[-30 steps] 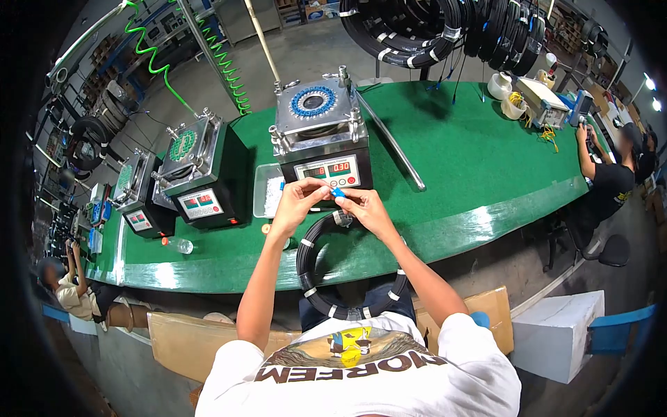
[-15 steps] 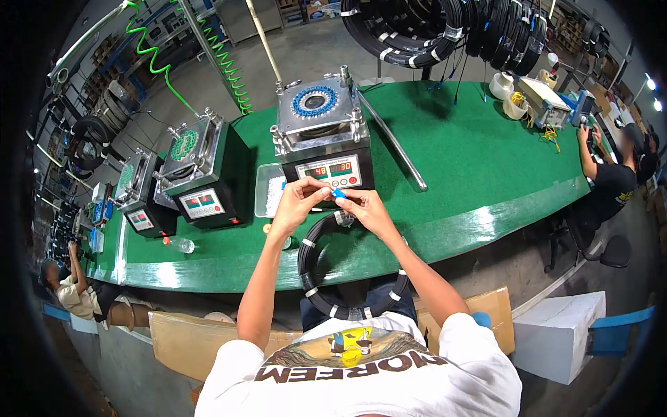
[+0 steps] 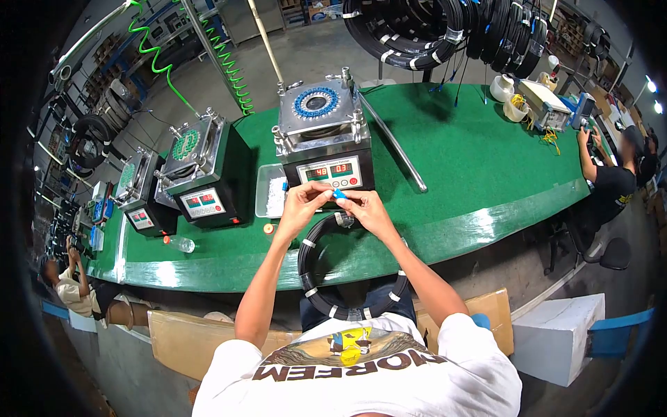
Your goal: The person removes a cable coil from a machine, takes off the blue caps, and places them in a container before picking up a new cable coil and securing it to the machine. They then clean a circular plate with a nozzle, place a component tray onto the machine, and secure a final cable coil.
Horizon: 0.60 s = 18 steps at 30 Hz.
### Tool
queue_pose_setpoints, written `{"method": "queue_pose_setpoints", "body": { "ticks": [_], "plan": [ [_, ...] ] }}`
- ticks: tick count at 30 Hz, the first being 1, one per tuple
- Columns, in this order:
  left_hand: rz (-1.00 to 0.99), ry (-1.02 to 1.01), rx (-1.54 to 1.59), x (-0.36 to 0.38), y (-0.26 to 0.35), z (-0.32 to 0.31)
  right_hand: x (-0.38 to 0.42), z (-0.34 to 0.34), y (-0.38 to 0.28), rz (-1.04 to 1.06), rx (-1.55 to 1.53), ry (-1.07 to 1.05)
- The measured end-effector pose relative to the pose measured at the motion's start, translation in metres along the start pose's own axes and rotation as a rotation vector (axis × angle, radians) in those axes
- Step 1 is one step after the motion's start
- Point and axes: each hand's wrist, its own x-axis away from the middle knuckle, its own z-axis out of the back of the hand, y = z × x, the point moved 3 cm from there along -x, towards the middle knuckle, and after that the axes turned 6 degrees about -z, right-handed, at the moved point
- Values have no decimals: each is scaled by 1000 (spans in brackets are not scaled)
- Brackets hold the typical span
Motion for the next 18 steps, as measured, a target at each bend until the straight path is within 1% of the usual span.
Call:
{"method": "queue_pose_setpoints", "body": {
  "ticks": [1, 3, 4, 6, 7, 8, 9, 10, 12, 13, 16, 17, 18],
  "plan": [
    [16, -44, -43, 0, 2, 0, 0, 0, 1, -1, 14, -1],
    [51, -113, -129, 0, 11, 7, 5, -2, 0, -21, -62, 22],
    [4, -204, -307, -1, 22, 14, 5, -5, -4, -30, -102, 24],
    [97, -273, -362, -1, 20, 38, 4, -7, -6, -7, -81, 24],
    [112, -291, -365, -5, 25, 54, 3, -7, -5, -9, -73, 26],
    [132, -252, -419, -5, 32, 72, 2, -8, -4, -11, -65, 28],
    [134, -233, -555, -6, 34, 93, 3, -11, -6, -11, -57, 37],
    [138, -216, -690, -7, 31, 114, 4, -12, -8, -10, -47, 47],
    [285, -168, -885, -6, 13, 150, 4, -10, -6, -54, -15, 11],
    [277, -211, -1030, -8, 0, 164, 4, -10, -5, -57, -5, 3],
    [396, -304, -1244, -8, -35, 172, 5, -14, -6, -59, -14, 11],
    [346, -345, -1313, -9, -43, 170, 5, -14, -6, -56, -18, 9],
    [397, -351, -1351, -12, -45, 164, 5, -13, -6, -53, -22, 8]
  ]
}}
